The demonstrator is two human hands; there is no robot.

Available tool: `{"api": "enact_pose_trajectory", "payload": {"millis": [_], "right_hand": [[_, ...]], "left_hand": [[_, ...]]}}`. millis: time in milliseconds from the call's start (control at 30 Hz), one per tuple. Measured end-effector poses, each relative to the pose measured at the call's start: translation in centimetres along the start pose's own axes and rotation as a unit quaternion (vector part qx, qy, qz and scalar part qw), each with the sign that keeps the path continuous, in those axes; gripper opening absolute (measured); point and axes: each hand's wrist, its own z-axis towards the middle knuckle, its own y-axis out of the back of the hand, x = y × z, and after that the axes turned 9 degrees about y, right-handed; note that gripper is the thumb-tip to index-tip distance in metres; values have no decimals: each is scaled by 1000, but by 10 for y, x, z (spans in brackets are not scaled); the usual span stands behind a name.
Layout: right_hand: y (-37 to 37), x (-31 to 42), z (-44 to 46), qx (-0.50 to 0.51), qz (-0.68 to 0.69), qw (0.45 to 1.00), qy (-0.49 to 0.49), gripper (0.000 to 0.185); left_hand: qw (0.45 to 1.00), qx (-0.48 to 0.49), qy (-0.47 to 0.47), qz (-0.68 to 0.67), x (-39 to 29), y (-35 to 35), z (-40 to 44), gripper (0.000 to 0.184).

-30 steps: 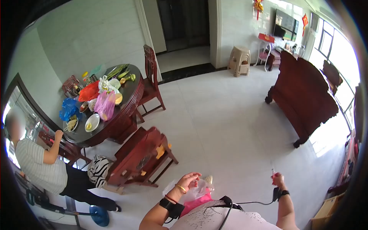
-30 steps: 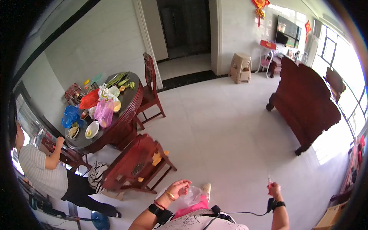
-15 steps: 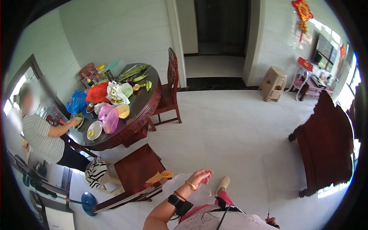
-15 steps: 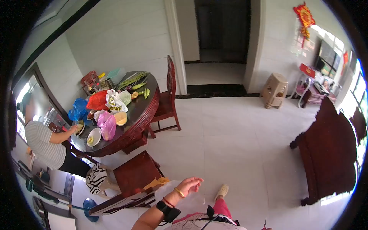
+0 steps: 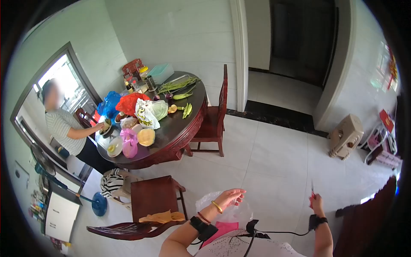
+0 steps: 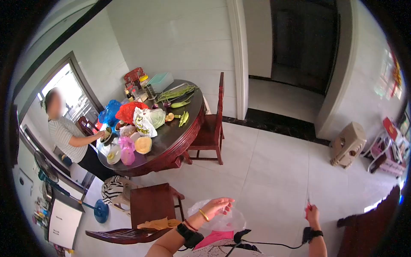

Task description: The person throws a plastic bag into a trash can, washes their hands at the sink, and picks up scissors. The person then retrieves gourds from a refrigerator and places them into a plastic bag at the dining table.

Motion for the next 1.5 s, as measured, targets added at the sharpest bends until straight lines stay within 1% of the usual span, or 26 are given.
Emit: {"api": "enact_pose_trajectory", "payload": {"millis": [33,100,167,233,300,367,400,433,500,567,633,667,700,767,833,867,900,933,967,1000,1033,1067,1167,1300,1367,1500], "right_hand": [[-18,41,23,14,-36,996,85,15],[-67,69,88,69,-56,980,177,15],[-107,138,111,151,-4,968,200,16],[-124,218,118,224,34,951,210,18],[-133,265,141,305,17,929,208,21],[-146,278,179,316,5,898,307,22],[-147,289,195,290,-17,877,384,25],[-144,299,212,299,-18,872,387,25],[-145,318,249,246,-54,887,388,27],[-149,316,288,244,-69,886,389,31],[-146,311,325,248,-64,884,391,38],[-151,299,351,259,-62,882,388,40],[-144,312,369,275,-32,885,373,42],[-131,318,419,279,-6,863,421,40],[-113,320,476,218,-3,851,478,35],[-99,324,507,212,-4,860,463,32],[-85,328,541,206,-2,869,451,29],[-70,328,575,194,2,874,446,24],[-56,327,610,168,-1,883,437,24],[-46,327,645,181,-13,892,413,22],[-39,328,675,202,-20,900,386,20],[-36,326,692,165,-22,900,403,16],[-30,340,770,169,25,890,423,15],[-39,350,881,181,41,893,411,13],[-45,348,943,163,41,889,426,12],[-21,325,1051,148,-109,902,390,15]], "left_hand": [[1000,-5,2,17,-8,2,18,35],[999,-23,-2,27,-30,-1,54,39],[998,-36,6,41,-53,5,97,44],[998,-19,-36,46,-75,7,151,48],[999,-28,-24,34,-109,-1,198,50],[999,-40,-17,20,-142,-9,253,53],[1000,-1,-10,23,-156,-12,280,53],[999,30,-6,22,-169,-14,304,53],[999,12,-43,-7,-189,-15,362,52],[997,4,-68,-22,-210,-10,406,51],[999,-33,-2,26,-228,-10,453,44],[998,-33,26,-39,-254,-23,457,38],[999,-17,35,-30,-267,-16,475,38],[997,15,65,-39,-291,-6,520,36],[994,57,-7,-88,-318,1,562,37],[997,5,-37,-66,-332,12,586,35],[988,38,-24,-147,-344,27,608,30],[986,49,-16,-160,-368,31,616,28],[988,15,-79,-130,-393,22,620,22],[983,-114,-88,-118,-398,36,638,17],[980,-136,-89,-117,-405,46,652,17],[975,-162,-93,-118,-405,52,653,16],[970,-192,-72,-130,-435,45,682,20],[965,-193,-55,-167,-464,64,753,19],[968,-161,-54,-185,-484,84,795,21],[969,-151,-43,-193,-548,101,889,24]]}}
